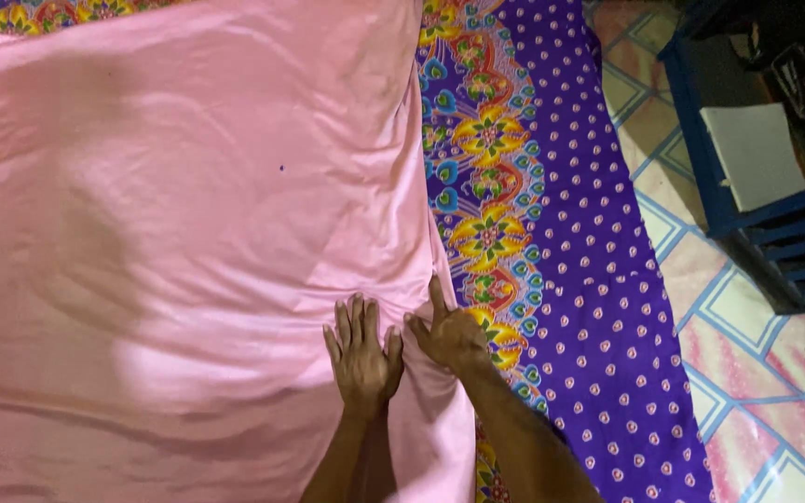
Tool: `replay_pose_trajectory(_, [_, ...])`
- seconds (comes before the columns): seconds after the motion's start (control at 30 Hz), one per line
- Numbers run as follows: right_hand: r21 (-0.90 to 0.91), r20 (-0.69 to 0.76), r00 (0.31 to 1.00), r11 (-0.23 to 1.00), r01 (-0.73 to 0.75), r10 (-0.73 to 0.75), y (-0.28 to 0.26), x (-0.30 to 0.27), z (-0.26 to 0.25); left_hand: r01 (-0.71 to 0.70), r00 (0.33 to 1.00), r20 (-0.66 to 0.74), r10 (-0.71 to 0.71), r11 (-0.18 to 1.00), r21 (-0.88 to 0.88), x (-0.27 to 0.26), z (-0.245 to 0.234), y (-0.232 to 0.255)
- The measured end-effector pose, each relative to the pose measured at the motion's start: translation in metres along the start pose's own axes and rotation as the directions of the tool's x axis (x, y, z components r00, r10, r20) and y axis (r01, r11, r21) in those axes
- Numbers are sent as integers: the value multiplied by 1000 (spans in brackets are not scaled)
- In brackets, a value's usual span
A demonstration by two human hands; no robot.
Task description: The person spreads a pink sheet over a mattress covered with a purple patterned sheet. They smooth and adjust the pink sheet across the surface, tucking edges and aligning corners to cover the mattress evenly.
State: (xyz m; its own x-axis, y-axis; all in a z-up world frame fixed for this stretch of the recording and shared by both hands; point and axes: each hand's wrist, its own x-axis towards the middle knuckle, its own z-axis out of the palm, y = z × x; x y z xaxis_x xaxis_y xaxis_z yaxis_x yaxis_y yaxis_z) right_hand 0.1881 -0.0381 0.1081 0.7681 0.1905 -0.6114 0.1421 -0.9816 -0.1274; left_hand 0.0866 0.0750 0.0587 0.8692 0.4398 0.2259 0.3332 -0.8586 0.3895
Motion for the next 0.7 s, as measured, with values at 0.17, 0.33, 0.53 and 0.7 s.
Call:
replay_pose_trajectory(0.17, [17,73,994,996,83,-84,3,12,2,-53,998,-25,55,994,91,7,-8,1])
replay_pose_trajectory(0.33, [175,120,986,980,90,-112,3,16,-1,-15,996,85,3,990,138,17,3,-5])
replay_pose_trajectory(0.53, [253,157,980,964,79,-121,1,9,-15,-20,994,106,4,987,157,15,21,-14])
replay_pose_trajectory(0.7, [337,147,979,938,87,-144,3,13,-19,-21,985,171,-13,980,195,9,41,-25])
